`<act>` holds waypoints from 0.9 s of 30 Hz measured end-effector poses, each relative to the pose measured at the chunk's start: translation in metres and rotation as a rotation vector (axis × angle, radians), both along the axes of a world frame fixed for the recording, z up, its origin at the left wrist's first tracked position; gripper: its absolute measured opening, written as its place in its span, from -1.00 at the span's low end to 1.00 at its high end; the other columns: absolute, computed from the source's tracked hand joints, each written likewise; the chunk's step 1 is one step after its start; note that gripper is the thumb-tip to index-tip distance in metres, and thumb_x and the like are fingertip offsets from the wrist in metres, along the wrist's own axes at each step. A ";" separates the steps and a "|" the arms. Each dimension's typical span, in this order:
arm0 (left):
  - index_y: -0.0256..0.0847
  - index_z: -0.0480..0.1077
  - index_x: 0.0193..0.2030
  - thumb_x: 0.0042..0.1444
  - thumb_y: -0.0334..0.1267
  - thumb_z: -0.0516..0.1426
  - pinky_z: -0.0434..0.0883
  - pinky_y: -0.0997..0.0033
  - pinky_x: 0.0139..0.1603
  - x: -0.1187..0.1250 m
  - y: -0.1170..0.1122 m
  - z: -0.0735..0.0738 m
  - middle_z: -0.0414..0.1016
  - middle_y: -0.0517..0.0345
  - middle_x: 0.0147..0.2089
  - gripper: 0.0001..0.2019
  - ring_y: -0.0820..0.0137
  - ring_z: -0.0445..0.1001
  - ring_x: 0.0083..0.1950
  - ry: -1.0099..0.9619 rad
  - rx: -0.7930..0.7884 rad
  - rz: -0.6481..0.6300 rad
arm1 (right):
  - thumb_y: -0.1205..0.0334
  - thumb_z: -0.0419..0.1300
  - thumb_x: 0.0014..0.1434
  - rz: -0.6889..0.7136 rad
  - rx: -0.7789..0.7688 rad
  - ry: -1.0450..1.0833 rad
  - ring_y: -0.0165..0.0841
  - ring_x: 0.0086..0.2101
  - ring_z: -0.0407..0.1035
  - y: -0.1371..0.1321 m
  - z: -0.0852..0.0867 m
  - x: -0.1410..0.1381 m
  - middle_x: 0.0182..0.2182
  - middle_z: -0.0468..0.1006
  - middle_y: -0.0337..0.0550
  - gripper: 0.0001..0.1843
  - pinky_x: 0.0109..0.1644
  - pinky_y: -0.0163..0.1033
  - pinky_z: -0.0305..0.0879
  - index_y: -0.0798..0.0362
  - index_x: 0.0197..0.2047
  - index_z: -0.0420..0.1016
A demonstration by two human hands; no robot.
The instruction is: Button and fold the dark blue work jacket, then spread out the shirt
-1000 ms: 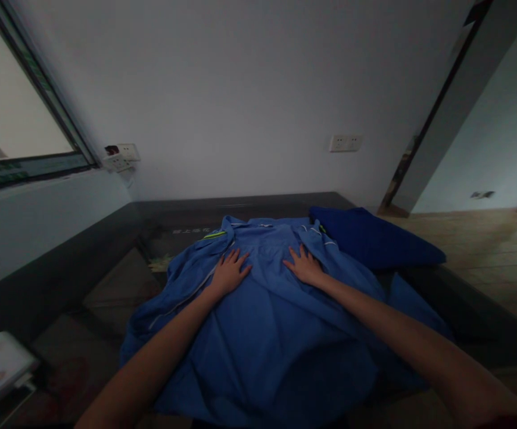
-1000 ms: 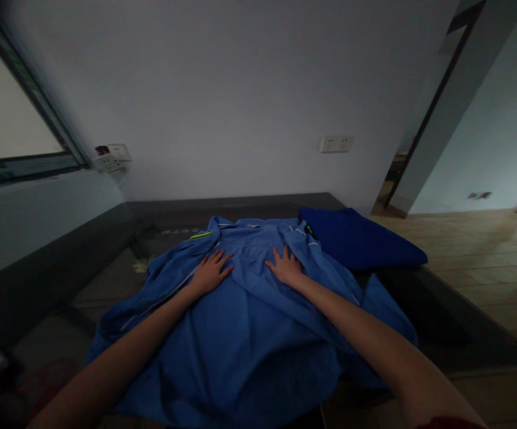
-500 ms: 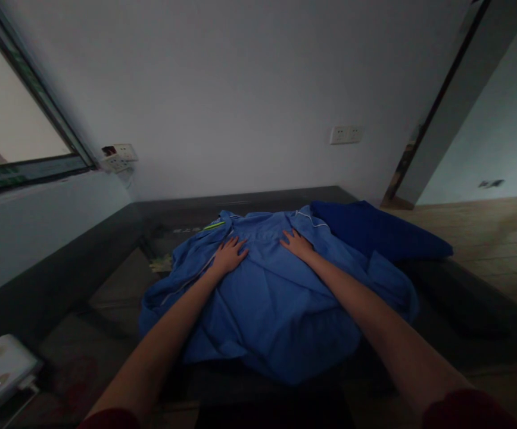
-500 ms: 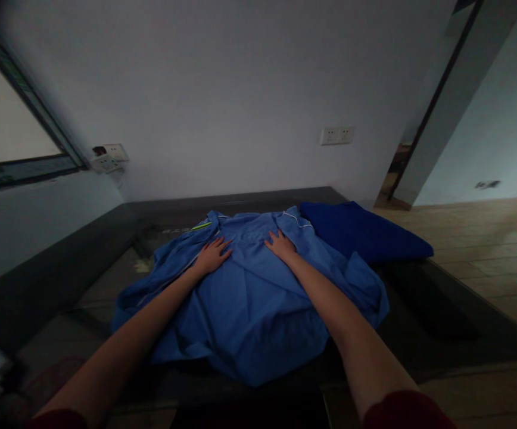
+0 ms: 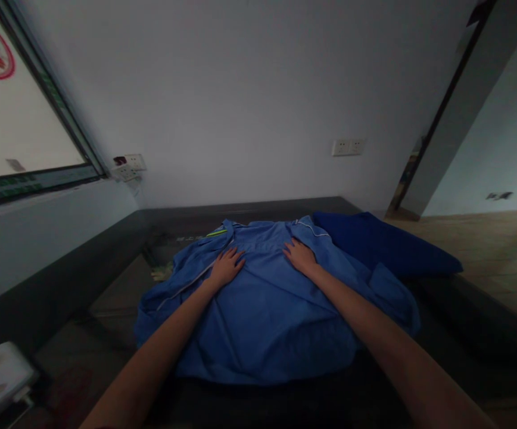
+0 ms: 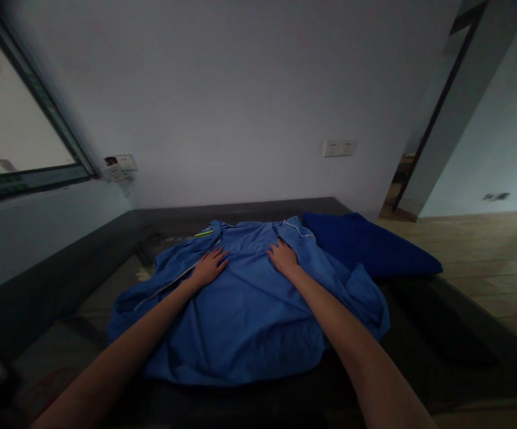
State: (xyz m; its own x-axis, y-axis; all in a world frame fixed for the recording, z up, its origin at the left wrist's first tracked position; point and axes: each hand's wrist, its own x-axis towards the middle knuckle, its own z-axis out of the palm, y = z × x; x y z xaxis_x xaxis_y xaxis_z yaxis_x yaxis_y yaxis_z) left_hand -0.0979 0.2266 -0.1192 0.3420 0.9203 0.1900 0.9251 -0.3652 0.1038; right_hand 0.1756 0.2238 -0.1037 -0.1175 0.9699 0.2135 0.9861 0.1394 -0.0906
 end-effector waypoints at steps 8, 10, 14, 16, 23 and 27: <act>-0.17 0.23 0.21 0.21 -0.07 -0.06 0.24 0.30 0.20 -0.049 -0.039 0.049 0.36 0.01 0.19 -0.53 0.26 0.34 0.17 -0.184 -0.087 -0.062 | 0.15 0.01 0.27 0.274 -0.021 0.090 -0.08 0.22 0.06 -0.071 0.029 -0.022 0.23 0.23 0.01 -0.57 0.24 0.14 0.00 0.01 0.17 0.33; -0.20 0.30 0.13 0.20 -0.07 -0.08 0.28 0.29 0.15 -0.073 -0.055 0.063 0.44 0.00 0.09 -0.57 0.25 0.40 0.09 -0.202 -0.033 0.019 | 0.17 0.01 0.27 0.346 -0.008 0.159 -0.15 0.20 0.12 -0.096 0.028 -0.030 0.20 0.27 0.01 -0.59 0.25 0.07 0.03 0.02 0.15 0.36; -0.15 0.39 -0.04 0.15 -0.08 -0.04 0.32 0.26 0.07 -0.128 -0.095 0.072 0.48 0.02 -0.04 -0.65 0.22 0.43 0.00 -0.155 0.068 0.234 | 0.22 0.02 0.26 0.417 -0.007 0.180 -0.17 0.18 0.16 -0.130 0.007 -0.049 0.18 0.31 0.03 -0.60 0.25 0.09 0.03 0.02 0.15 0.37; -0.15 0.40 -0.10 0.15 -0.07 -0.05 0.35 0.28 -0.01 -0.151 -0.110 0.068 0.48 0.04 -0.13 -0.68 0.24 0.44 -0.07 -0.166 0.112 0.338 | 0.24 0.04 0.25 0.437 -0.005 0.160 -0.16 0.18 0.16 -0.134 -0.004 -0.057 0.17 0.32 0.03 -0.60 0.24 0.11 0.03 0.01 0.15 0.36; -0.18 0.41 -0.16 0.16 0.01 -0.07 0.36 0.30 -0.09 -0.182 -0.123 0.044 0.48 0.03 -0.17 -0.63 0.24 0.46 -0.13 -0.205 0.048 0.410 | 0.26 0.02 0.26 0.437 0.022 0.145 -0.15 0.18 0.16 -0.128 -0.007 -0.061 0.19 0.30 0.02 -0.60 0.25 0.13 0.03 0.01 0.15 0.37; -0.15 0.39 -0.19 0.08 0.14 0.01 0.37 0.32 -0.14 -0.176 -0.136 0.047 0.46 0.06 -0.17 -0.59 0.24 0.47 -0.16 -0.201 0.041 0.456 | 0.28 0.03 0.26 0.531 0.003 0.168 -0.18 0.10 0.26 -0.139 0.013 -0.068 0.10 0.41 0.00 -0.67 0.21 0.06 0.10 0.03 0.05 0.45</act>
State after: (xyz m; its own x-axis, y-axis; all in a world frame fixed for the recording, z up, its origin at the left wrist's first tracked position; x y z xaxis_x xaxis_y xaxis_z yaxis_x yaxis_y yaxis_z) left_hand -0.2735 0.0911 -0.0719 -0.1410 0.9579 0.2500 0.9547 0.0647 0.2906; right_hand 0.1074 0.0852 -0.0904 -0.5536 0.7864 0.2740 0.7525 0.6133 -0.2399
